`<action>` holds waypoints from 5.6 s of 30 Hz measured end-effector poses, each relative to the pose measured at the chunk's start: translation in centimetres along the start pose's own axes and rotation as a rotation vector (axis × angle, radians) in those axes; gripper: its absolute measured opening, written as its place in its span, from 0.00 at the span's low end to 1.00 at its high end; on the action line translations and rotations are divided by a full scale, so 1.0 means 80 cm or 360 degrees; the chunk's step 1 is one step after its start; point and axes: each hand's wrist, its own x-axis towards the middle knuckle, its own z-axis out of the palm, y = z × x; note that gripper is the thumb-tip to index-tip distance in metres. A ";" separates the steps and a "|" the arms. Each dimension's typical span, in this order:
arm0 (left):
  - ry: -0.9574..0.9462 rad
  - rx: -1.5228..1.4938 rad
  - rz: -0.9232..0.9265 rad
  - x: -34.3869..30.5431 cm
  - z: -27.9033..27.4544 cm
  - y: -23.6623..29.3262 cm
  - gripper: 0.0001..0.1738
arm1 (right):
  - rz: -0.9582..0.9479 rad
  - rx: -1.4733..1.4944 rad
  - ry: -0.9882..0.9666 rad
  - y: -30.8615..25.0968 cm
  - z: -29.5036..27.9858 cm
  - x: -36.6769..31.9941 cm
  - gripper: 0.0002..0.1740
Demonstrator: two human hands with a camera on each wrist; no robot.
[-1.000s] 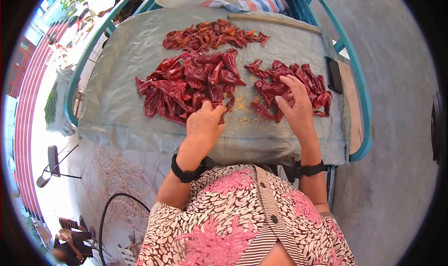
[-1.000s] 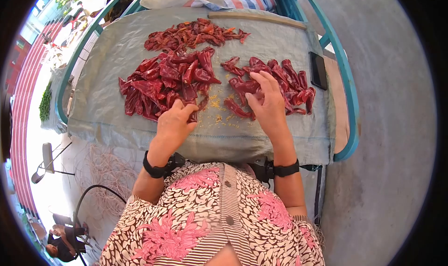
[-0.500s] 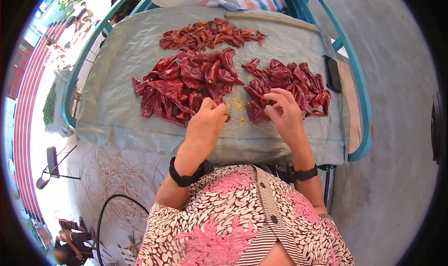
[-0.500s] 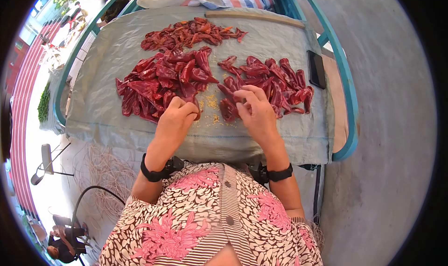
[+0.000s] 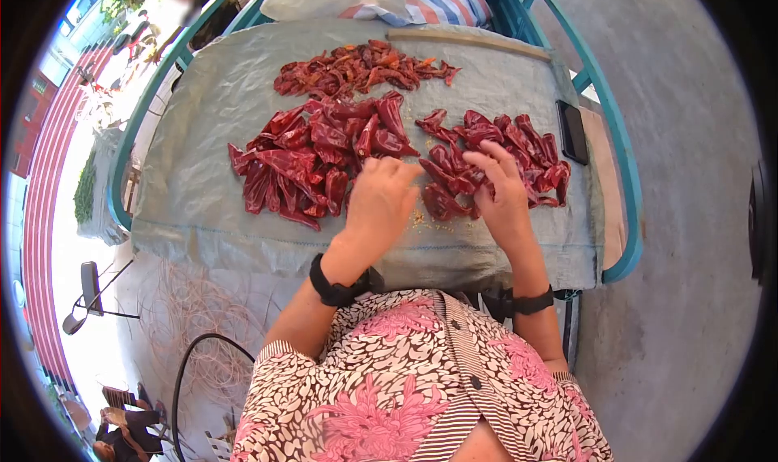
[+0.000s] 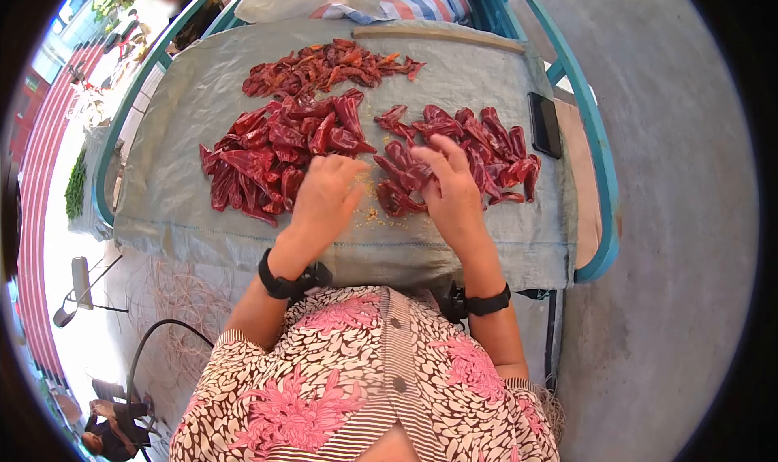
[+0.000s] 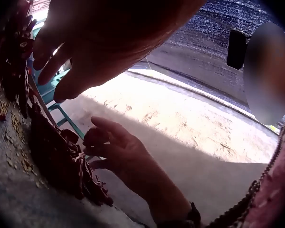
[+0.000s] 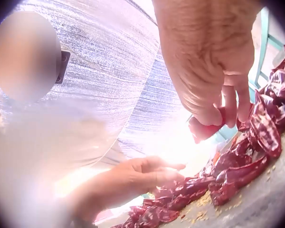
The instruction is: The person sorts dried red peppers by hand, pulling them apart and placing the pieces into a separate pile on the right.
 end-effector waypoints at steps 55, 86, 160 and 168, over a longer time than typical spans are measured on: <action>0.0343 0.0088 -0.0314 0.036 -0.014 -0.013 0.15 | 0.0473 0.0404 -0.0099 -0.004 0.021 0.049 0.13; 0.0115 0.0580 -0.0109 0.045 0.024 -0.061 0.28 | -0.0108 -0.0276 0.0213 0.022 0.024 0.069 0.10; 0.0117 0.0252 -0.0144 -0.024 0.076 0.003 0.32 | -0.0300 -0.0641 -0.0558 0.014 0.109 0.136 0.33; 0.0376 -0.0113 0.0011 -0.032 0.052 -0.014 0.17 | -0.0050 -0.0893 -0.0566 0.001 0.152 0.162 0.35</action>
